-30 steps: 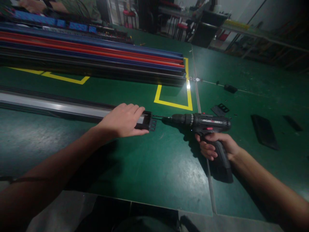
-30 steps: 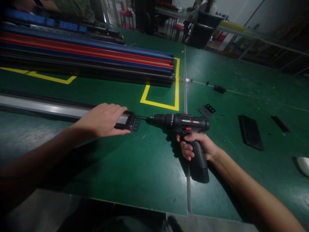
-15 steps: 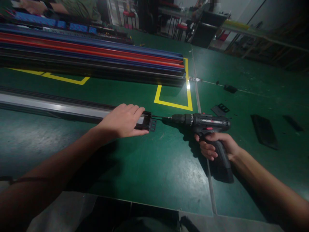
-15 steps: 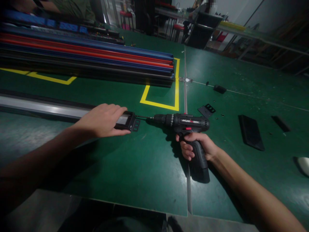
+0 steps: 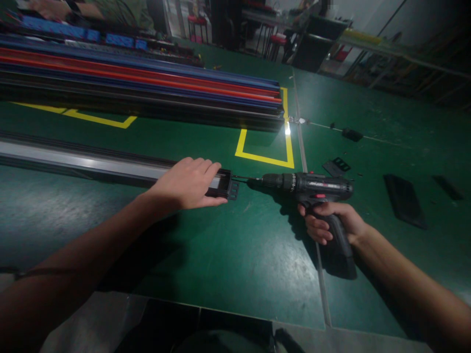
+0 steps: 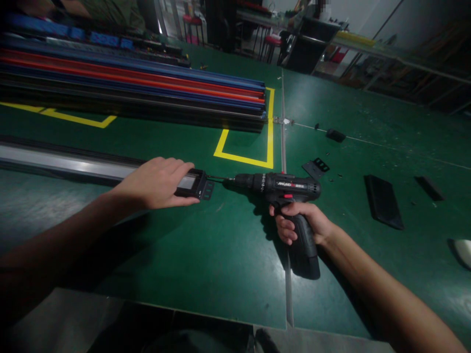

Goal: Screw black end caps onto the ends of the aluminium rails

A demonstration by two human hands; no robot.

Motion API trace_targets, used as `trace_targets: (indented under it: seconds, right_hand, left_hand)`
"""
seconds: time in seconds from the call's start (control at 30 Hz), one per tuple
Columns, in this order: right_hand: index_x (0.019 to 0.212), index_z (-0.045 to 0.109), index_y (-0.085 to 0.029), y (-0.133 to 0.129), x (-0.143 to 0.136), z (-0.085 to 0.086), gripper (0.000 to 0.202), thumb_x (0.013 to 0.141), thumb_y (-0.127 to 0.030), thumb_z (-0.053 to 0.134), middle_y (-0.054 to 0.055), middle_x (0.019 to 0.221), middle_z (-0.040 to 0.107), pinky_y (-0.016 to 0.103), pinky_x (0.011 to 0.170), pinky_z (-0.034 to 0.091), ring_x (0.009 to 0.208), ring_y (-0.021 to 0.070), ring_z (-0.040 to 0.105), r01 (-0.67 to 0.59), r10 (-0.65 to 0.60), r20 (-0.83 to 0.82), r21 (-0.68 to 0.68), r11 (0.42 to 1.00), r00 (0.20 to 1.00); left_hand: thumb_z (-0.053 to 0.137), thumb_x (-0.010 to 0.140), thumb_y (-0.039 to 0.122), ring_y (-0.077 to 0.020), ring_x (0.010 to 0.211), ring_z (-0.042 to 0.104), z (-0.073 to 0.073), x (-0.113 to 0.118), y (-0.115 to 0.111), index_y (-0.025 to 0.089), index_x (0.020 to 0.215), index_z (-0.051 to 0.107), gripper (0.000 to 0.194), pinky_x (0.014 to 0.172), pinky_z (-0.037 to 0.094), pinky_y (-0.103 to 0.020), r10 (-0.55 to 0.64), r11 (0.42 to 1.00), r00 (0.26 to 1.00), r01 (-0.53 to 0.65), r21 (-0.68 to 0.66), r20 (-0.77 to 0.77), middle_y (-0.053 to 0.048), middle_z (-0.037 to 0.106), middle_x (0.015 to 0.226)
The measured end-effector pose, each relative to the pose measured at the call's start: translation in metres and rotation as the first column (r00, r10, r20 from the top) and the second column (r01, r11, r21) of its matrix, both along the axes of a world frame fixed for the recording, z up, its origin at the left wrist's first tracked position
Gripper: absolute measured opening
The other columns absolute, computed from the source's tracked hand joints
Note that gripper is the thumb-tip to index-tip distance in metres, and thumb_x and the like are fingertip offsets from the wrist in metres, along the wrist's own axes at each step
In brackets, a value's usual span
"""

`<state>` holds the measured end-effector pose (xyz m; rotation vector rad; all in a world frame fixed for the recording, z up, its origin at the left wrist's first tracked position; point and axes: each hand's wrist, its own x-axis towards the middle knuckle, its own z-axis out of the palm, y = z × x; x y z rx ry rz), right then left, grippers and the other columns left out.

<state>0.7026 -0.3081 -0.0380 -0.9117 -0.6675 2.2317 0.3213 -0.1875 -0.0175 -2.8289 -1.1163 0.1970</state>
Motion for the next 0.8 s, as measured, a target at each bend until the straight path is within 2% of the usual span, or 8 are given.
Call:
trace_targets:
  seconds: [0.6, 0.8]
  right_hand:
    - [0.106, 0.071, -0.011, -0.0006, -0.0011, 0.0025, 0.024, 0.089, -0.026, 0.063, -0.004, 0.058, 0.05, 0.025, 0.051, 0.053, 0.046, 0.0099, 0.046, 0.001, -0.001, -0.011, 0.0, 1.0, 1.0]
    - [0.107, 0.073, -0.01, -0.0005, -0.0027, 0.0021, 0.026, 0.089, -0.025, 0.062, -0.003, 0.059, 0.053, 0.025, 0.051, 0.054, 0.047, 0.0107, 0.051, 0.016, -0.016, -0.032, -0.006, 1.0, 0.999]
  left_hand:
    - [0.033, 0.096, 0.079, -0.0346, 0.111, 0.063, 0.0011, -0.0003, 0.0006, 0.01, 0.144, 0.055, 0.087, 0.091, 0.043, -0.043, -0.018, 1.0, 1.0, 0.018, 0.0, -0.011, -0.021, 0.067, 0.128]
    - [0.033, 0.096, 0.079, -0.0345, 0.11, 0.063, -0.0002, -0.0004, 0.0008, 0.008, 0.143, 0.055, 0.087, 0.089, 0.043, -0.042, -0.024, 1.0, 0.999, 0.025, 0.016, -0.021, -0.021, 0.067, 0.125]
